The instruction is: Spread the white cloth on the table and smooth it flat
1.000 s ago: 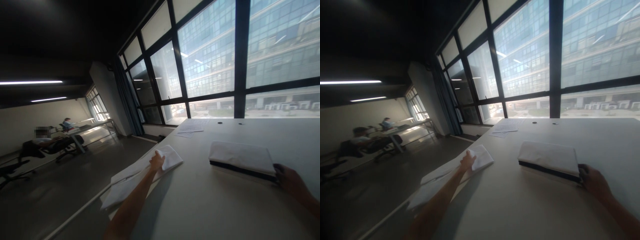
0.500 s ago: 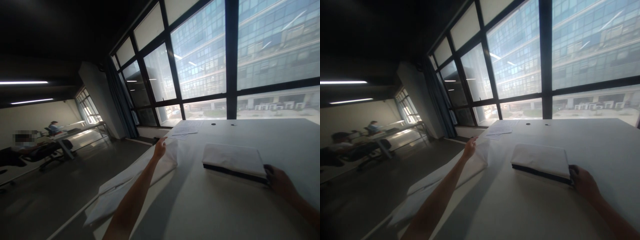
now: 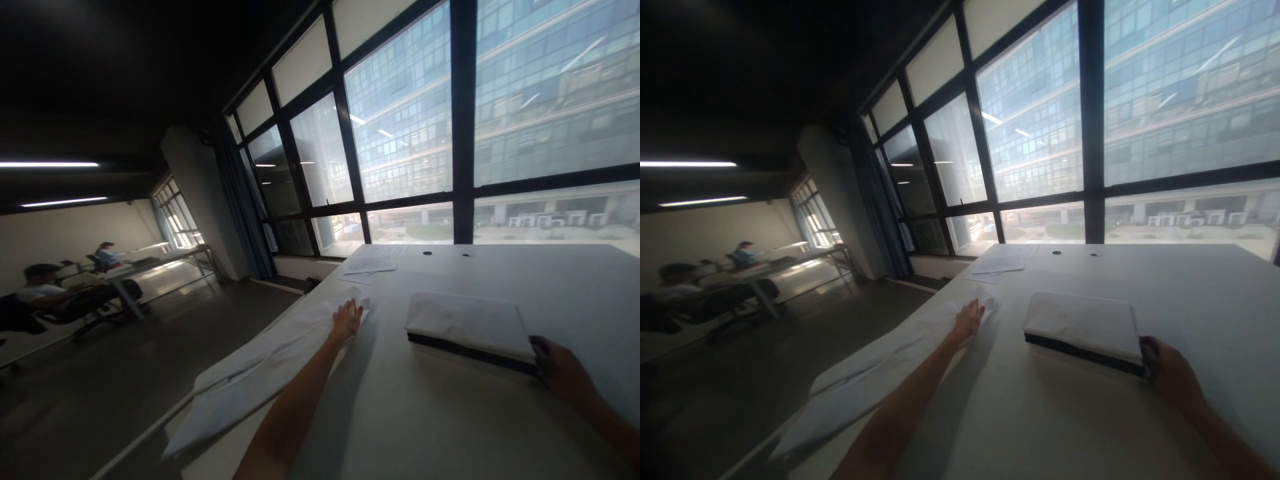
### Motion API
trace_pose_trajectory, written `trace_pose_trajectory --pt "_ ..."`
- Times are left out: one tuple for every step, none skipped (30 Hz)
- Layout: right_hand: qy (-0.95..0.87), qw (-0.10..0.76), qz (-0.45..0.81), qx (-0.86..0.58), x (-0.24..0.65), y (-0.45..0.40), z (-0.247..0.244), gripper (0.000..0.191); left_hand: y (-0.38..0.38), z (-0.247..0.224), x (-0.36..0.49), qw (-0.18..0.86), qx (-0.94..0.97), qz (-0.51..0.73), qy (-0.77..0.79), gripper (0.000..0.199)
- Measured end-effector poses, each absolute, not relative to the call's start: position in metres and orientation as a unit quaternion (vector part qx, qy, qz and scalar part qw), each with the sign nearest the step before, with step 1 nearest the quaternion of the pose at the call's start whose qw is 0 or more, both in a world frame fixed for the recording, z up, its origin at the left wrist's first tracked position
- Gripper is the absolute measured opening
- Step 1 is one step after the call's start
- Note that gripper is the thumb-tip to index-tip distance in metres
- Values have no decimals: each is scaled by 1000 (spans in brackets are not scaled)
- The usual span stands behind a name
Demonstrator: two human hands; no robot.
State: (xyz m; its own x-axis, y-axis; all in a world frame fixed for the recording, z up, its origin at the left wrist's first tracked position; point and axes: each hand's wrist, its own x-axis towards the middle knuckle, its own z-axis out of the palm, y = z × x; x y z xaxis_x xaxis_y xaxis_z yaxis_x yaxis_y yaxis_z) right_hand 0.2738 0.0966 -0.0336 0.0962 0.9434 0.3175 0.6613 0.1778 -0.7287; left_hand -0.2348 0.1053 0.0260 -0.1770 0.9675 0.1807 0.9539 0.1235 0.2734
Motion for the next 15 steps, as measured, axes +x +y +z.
trace_pose_trajectory --pt "-647 413 173 -617 273 96 -33 41 112 27 -228 12 632 172 756 60" --pt "-645 418 174 -615 273 96 -33 41 117 28 -223 -6 622 186 761 59" --pt "-644 422 177 -613 273 96 -33 41 121 30 -218 -32 617 203 760 58" --pt "-643 425 181 -611 272 96 -33 41 124 33 -215 -62 622 218 750 56" --pt "-643 427 184 -608 272 96 -33 40 127 36 -213 -91 635 226 733 53" --pt "-644 427 185 -608 272 96 -34 40 129 40 -212 -116 656 222 712 51" --pt "-645 425 185 -608 273 96 -34 41 131 44 -211 -129 679 205 693 48" --pt "-645 423 186 -608 273 96 -34 42 133 49 -210 -131 699 180 680 45" --pt "-646 422 187 -609 273 96 -34 43 136 53 -211 -128 711 155 674 42" --pt "-645 420 189 -610 273 95 -34 43 139 58 -211 -124 715 136 675 38" --pt "-645 417 192 -611 273 94 -34 44 142 62 -212 -123 711 125 681 35" --pt "-644 415 194 -613 273 94 -34 44 145 66 -213 -122 699 121 694 33" --pt "-644 414 195 -613 272 93 -33 44 149 69 -214 -122 681 121 712 32" --pt "-645 413 194 -613 271 92 -32 43 152 72 -216 -121 663 117 730 33" --pt "-646 413 193 -613 271 91 -32 43 154 74 -218 -116 649 110 744 33"
